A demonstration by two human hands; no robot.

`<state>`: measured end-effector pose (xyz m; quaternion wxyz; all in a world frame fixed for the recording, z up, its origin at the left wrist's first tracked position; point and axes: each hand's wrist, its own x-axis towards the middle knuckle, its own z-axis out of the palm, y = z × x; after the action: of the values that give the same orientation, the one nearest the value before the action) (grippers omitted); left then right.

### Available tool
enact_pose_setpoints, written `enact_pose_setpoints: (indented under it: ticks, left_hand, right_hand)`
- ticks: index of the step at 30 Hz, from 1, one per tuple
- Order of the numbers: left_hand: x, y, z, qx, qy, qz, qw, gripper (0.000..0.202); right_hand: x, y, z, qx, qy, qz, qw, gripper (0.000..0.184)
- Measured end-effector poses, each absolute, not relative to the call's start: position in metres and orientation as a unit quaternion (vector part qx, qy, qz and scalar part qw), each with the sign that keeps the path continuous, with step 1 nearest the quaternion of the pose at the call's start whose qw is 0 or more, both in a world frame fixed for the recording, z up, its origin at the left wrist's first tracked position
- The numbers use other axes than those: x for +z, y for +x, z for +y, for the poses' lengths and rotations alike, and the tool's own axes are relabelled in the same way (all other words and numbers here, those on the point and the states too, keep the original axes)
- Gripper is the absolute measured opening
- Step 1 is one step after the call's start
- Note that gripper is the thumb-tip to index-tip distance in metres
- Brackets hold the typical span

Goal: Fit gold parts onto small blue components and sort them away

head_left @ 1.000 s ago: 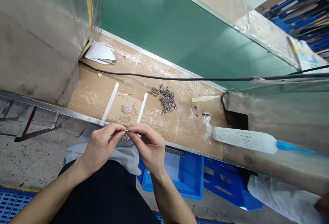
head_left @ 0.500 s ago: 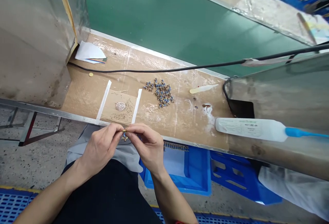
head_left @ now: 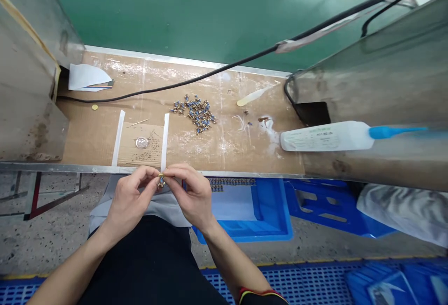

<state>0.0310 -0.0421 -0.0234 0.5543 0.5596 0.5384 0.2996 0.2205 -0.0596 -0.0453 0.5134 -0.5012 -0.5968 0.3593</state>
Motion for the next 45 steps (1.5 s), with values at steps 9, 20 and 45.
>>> enact_pose_setpoints:
  ticks: [9,20,45]
  left_hand:
    - [-0.047,0.037,-0.032,0.203,0.409,0.435,0.776,0.029]
    - [-0.067,0.010,-0.026,0.178,0.475,0.481,0.715,0.038]
    - [-0.069,0.003,-0.031,0.154,0.476,0.500,0.707,0.041]
  right_hand:
    - [-0.069,0.231,-0.097,0.262,-0.470,-0.626,0.565,0.039]
    - [-0.239,0.415,-0.183,0.226,-0.859,-0.152,0.434,0.040]
    - [-0.340,0.462,-0.210,0.289,-0.879,-0.182,0.333,0.032]
